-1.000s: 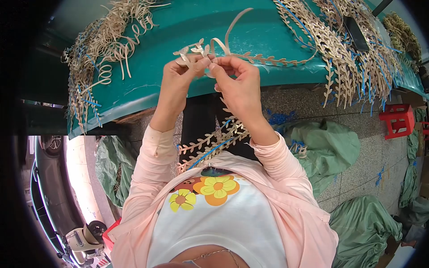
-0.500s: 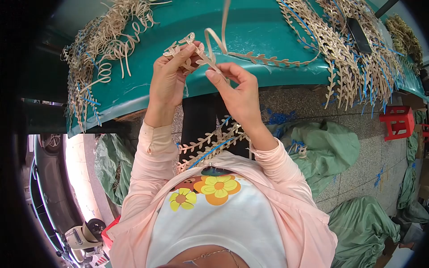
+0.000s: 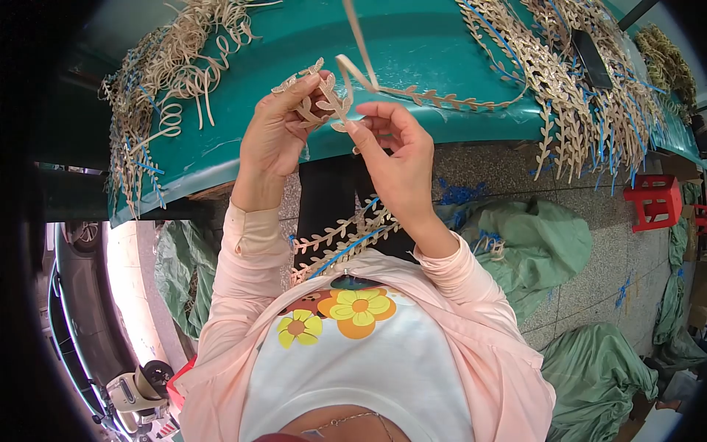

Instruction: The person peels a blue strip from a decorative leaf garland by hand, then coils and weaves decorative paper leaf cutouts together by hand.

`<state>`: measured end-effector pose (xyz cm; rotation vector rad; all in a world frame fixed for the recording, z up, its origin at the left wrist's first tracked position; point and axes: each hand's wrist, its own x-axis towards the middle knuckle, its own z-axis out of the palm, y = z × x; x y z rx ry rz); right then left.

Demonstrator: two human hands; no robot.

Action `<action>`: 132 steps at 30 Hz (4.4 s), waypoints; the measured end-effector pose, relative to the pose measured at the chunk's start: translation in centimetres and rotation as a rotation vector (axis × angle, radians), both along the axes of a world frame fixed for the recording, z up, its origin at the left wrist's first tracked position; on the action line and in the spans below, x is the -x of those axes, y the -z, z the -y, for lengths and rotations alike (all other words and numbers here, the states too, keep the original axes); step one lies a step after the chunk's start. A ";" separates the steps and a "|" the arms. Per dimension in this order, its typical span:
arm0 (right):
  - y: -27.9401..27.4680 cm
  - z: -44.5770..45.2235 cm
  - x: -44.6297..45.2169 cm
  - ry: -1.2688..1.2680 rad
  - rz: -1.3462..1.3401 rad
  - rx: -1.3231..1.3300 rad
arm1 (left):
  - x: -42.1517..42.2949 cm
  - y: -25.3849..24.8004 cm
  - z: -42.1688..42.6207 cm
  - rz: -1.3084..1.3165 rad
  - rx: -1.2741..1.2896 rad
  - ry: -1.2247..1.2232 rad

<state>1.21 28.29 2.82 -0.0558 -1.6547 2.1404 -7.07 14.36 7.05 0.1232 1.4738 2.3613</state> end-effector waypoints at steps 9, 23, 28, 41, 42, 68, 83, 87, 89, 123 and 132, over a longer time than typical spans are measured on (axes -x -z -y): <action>0.4 -0.5 -0.4 0.127 -0.089 -0.435 | 0.0 0.1 0.3 0.097 -0.066 0.076; -0.7 -0.5 0.6 -0.128 0.124 0.057 | -1.1 1.9 0.1 -0.288 0.265 0.079; 0.2 -0.6 0.6 -0.146 0.182 0.298 | -0.8 1.8 -0.1 -0.193 0.079 -0.038; 0.8 -0.6 0.1 -0.201 0.264 0.192 | -0.1 1.5 0.0 -0.118 -0.001 -0.016; 0.5 -0.5 0.0 -0.221 0.286 0.242 | 0.0 1.6 0.0 -0.125 -0.004 -0.006; -0.6 -0.6 -1.3 -0.068 0.175 -0.051 | 0.0 1.2 1.3 0.241 -0.110 0.192; 0.4 0.8 -1.9 0.056 0.044 -0.220 | -1.3 -0.1 0.9 0.039 0.013 0.168; 0.4 1.0 -1.8 0.037 0.067 -0.132 | -1.3 -0.3 1.2 -0.020 0.084 0.131; 0.5 0.8 -1.8 0.033 0.094 -0.125 | -0.6 -0.1 1.7 0.009 0.080 0.138; 0.9 -0.4 -0.4 -0.113 0.169 0.093 | 0.0 2.5 1.0 0.114 -0.086 0.128; 1.1 0.0 -0.5 -0.041 0.131 0.033 | -0.3 2.2 1.0 0.189 -0.091 0.116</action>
